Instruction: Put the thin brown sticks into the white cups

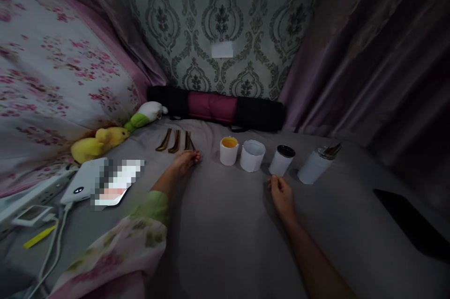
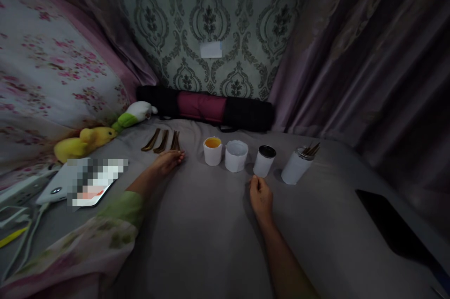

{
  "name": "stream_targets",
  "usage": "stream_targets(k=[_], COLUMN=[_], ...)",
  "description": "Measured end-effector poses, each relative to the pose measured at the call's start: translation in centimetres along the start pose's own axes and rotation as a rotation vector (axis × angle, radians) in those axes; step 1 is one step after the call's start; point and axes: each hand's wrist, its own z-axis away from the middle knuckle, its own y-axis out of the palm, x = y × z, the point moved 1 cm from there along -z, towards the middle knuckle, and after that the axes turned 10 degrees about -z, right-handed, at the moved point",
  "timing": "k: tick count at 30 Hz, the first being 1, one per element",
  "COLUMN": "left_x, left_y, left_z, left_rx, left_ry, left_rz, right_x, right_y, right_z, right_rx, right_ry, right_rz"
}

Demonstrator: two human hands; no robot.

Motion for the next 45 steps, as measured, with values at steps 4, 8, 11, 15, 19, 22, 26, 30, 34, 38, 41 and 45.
stream_targets(k=[4, 8, 11, 15, 19, 22, 26, 30, 34, 38, 41, 45], left_x=[0.5, 1.1, 1.7, 2.4, 2.8, 3.0, 3.6, 4.4, 5.1, 5.7, 5.8, 5.7], left_y=[0.1, 0.3, 0.6, 1.3, 1.9, 2.4, 3.1, 3.8, 4.5, 4.8, 4.9, 4.9], left_z=[0.7, 1.6, 2.3, 3.6, 5.3, 6.4, 7.9, 9.5, 11.1, 12.3, 12.8, 12.9], left_rx=[0.002, 0.001, 0.003, 0.027, 0.061, 0.085, 0.120, 0.148, 0.177, 0.208, 0.223, 0.230], left_ry=[-0.011, 0.003, 0.008, -0.005, -0.011, -0.007, 0.001, 0.017, 0.045, 0.097, 0.137, 0.174], left_rz=[0.074, 0.131, 0.172, 0.223, 0.262, 0.288, 0.317, 0.336, 0.339, 0.317, 0.302, 0.286], right_x=[0.0, 0.1, -0.1, -0.6, -0.6, -0.5, -0.3, -0.2, -0.2, -0.1, 0.1, 0.3], right_y=[0.0, 0.0, 0.0, 0.1, 0.1, 0.1, 0.2, 0.3, 0.6, 0.7, 0.8, 0.9], right_z=[0.0, 0.1, 0.1, 0.0, 0.0, 0.2, 0.4, 0.5, 0.6, 0.8, 0.9, 1.0], right_rx=[0.011, 0.017, 0.015, 0.018, 0.010, 0.012, 0.026, 0.058, 0.075, 0.059, 0.040, 0.035], right_ry=[0.000, -0.023, -0.031, -0.030, -0.036, -0.052, -0.072, -0.059, -0.050, -0.010, 0.001, -0.028], right_rz=[-0.016, -0.009, -0.010, -0.008, 0.001, -0.008, -0.015, -0.064, -0.101, -0.140, -0.168, -0.168])
